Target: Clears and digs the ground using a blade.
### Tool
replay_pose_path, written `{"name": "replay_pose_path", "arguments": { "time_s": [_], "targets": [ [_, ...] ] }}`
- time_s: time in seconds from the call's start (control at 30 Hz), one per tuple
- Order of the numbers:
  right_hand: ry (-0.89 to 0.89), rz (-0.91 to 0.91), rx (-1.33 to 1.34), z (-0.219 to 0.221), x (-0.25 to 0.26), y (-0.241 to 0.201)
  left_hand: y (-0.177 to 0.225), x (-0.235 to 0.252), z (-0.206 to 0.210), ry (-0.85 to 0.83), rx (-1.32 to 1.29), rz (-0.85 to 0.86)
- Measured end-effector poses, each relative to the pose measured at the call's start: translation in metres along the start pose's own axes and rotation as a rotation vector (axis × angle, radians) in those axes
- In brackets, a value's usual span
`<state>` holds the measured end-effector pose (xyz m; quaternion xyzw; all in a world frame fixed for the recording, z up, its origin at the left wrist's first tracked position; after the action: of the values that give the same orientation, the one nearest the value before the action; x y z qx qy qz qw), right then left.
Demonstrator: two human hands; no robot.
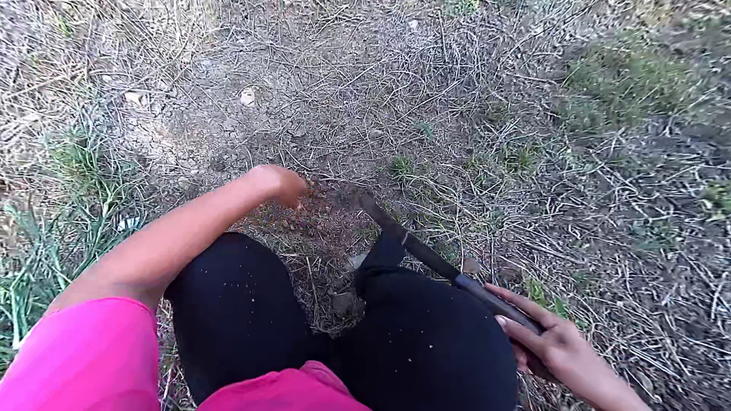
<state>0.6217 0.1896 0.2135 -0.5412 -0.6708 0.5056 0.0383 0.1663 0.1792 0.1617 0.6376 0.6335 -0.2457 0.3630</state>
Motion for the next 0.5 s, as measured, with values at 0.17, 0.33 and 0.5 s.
{"name": "replay_pose_path", "arguments": {
  "time_s": [0.17,0.33,0.5],
  "targets": [
    [-0.093,0.323,0.195,-0.041,-0.023,-0.012,-0.01,0.027,-0.051,0.029,0.157,-0.088],
    [-0.127,0.481,0.364,0.035,0.086,0.048,-0.023,0.09,-0.098,0.214,0.072,-0.169],
    [-0.184,0.218,0.184,0.132,0.163,0.026,-0.026,0.154,-0.035,0.257,-0.2,-0.282]
  ]
}}
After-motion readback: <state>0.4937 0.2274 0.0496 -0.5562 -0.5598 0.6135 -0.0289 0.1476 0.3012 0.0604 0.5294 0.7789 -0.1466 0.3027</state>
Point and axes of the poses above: each hand's wrist, its own x-axis towards the middle knuckle, its own z-axis out of the palm, y = z × x, the point moved 5 cm from there along x, towards the middle knuckle
